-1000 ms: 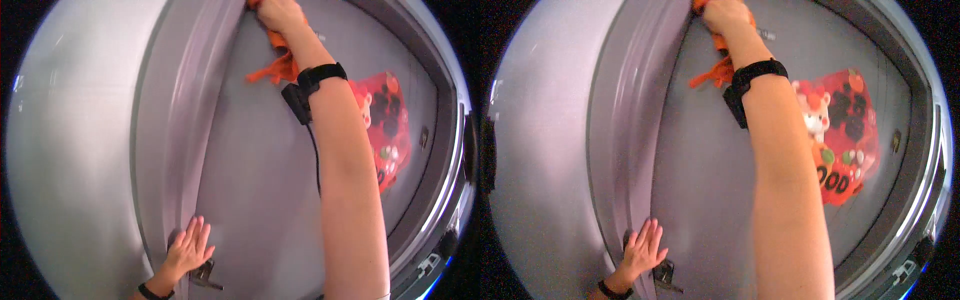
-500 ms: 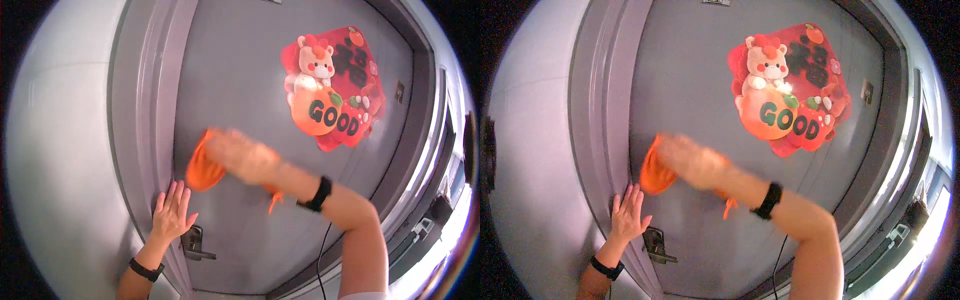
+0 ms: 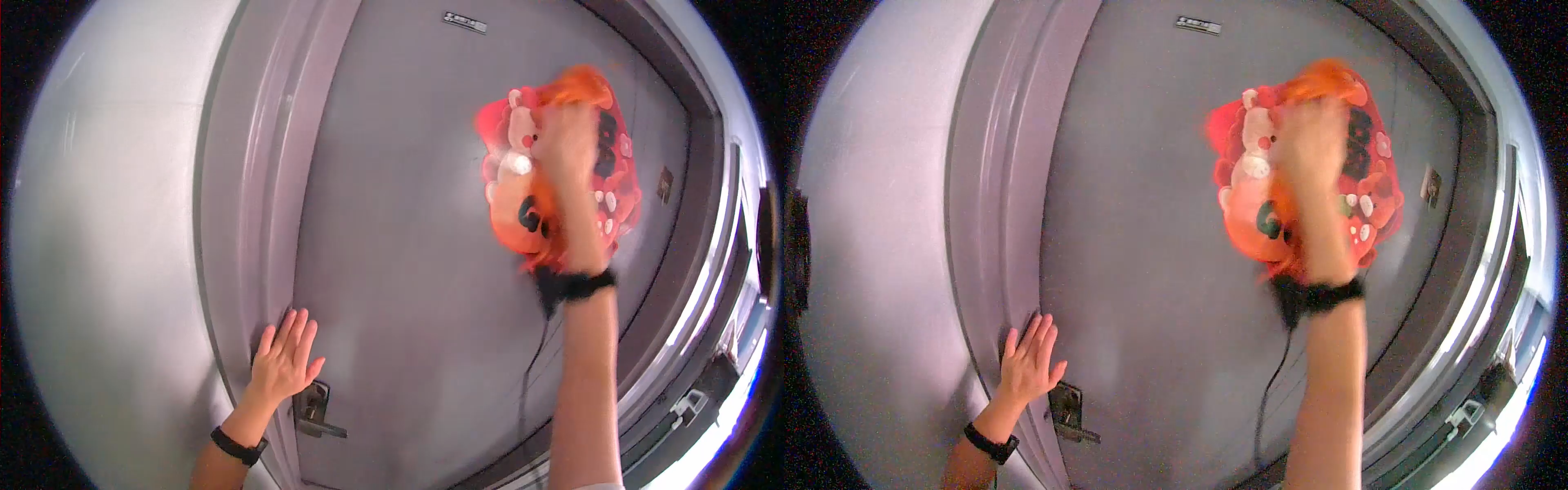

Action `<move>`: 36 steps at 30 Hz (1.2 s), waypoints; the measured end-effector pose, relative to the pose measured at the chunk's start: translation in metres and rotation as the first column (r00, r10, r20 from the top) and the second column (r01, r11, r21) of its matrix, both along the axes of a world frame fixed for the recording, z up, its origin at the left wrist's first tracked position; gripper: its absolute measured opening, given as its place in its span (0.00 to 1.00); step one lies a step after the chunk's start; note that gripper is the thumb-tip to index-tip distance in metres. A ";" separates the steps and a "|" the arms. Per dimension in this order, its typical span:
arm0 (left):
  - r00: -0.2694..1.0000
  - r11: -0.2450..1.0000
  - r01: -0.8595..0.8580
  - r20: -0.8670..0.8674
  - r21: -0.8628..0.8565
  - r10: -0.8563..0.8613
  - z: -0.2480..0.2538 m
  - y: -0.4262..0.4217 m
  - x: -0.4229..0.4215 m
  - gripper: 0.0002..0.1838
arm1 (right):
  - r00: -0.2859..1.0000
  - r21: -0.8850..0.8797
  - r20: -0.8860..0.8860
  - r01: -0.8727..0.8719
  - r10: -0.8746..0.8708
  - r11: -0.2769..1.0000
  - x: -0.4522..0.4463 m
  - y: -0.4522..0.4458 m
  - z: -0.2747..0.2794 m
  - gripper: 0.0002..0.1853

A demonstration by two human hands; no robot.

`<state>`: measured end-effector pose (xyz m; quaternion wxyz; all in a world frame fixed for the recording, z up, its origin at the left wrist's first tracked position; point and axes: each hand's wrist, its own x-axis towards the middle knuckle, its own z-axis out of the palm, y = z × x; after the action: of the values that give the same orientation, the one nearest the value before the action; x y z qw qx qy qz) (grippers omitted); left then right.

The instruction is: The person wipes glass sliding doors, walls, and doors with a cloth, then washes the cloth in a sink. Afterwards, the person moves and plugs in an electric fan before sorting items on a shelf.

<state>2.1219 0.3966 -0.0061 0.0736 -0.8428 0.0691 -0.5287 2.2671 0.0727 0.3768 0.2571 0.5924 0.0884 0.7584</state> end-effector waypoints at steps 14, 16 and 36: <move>0.943 0.802 0.073 -0.220 -0.592 -0.249 -0.125 -0.022 -0.223 0.31 | 0.153 -0.496 -0.844 -0.584 -0.513 0.642 -0.076 0.042 -0.368 0.30; 0.941 0.758 -0.027 -0.272 -0.652 -0.201 -0.142 -0.027 -0.247 0.31 | 0.770 -0.439 -0.638 -0.383 0.019 0.813 -0.026 0.044 -0.313 0.27; 0.835 0.496 -0.488 -0.550 -0.718 0.025 -0.232 -0.153 -0.282 0.30 | 0.659 -0.523 -0.742 -0.683 0.122 0.510 -0.001 0.154 -0.451 0.25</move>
<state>1.8401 0.2434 -0.2383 -0.2764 -0.8738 -0.3074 -0.2561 2.2663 0.2269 -0.0746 0.2412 0.5937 0.6275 0.4421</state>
